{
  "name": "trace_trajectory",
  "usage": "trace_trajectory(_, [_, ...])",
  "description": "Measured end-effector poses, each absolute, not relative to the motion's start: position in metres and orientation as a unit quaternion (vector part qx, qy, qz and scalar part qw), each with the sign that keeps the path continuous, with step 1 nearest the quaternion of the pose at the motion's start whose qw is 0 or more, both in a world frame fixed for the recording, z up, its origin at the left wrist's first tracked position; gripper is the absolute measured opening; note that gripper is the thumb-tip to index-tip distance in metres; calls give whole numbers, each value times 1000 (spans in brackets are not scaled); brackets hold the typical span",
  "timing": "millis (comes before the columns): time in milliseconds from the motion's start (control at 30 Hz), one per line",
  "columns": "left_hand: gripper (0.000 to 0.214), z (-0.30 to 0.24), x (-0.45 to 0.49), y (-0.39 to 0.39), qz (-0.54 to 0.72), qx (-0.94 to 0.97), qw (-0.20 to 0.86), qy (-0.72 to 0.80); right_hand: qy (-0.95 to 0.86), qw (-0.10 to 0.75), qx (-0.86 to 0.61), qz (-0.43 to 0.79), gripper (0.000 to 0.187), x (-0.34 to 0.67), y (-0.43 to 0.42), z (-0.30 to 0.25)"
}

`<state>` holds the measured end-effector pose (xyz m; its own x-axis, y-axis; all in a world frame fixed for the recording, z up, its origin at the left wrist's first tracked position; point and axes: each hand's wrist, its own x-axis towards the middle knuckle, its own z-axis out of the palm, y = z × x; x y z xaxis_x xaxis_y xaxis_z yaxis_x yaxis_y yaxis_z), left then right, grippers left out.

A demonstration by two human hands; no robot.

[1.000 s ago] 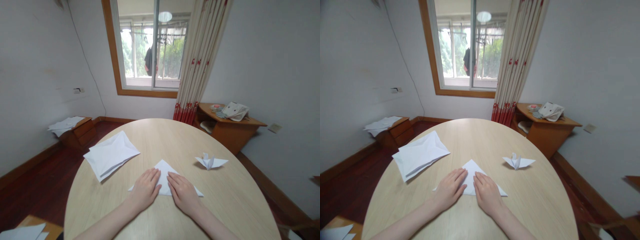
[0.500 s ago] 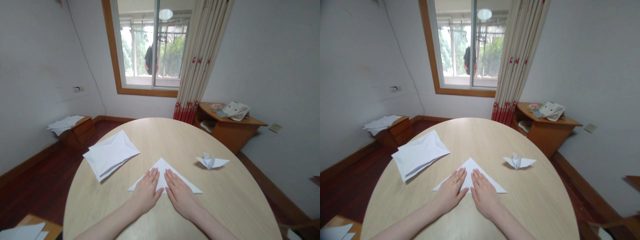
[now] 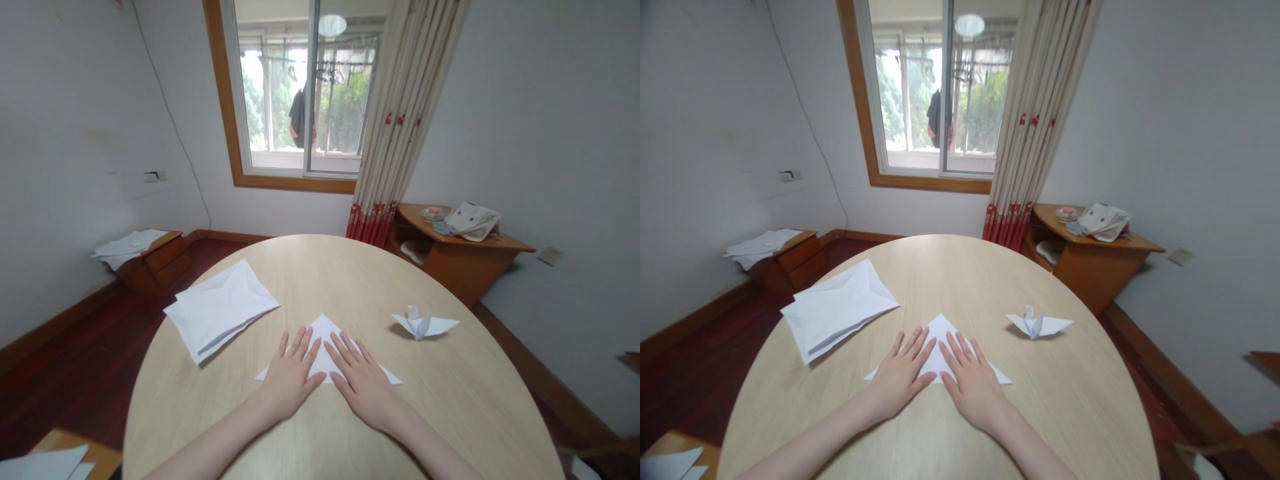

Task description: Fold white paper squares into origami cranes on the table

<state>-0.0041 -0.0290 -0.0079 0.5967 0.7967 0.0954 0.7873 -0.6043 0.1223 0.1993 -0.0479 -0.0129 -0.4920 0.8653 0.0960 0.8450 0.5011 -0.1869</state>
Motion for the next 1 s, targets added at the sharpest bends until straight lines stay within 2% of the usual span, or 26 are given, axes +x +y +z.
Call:
trace_trajectory(500, [59, 9, -28, -13, 10, 913, 126, 388, -861, 50, -491, 118, 52, 221, -42, -5])
trace_trajectory(800, [71, 19, -50, -4, -15, 888, 219, 404, -814, 31, -555, 168, 72, 245, -36, -2])
trace_trajectory(1000, [80, 19, -61, 2, -43, 877, 237, 415, -791, 10, -582, 189, 84, 263, -33, 1])
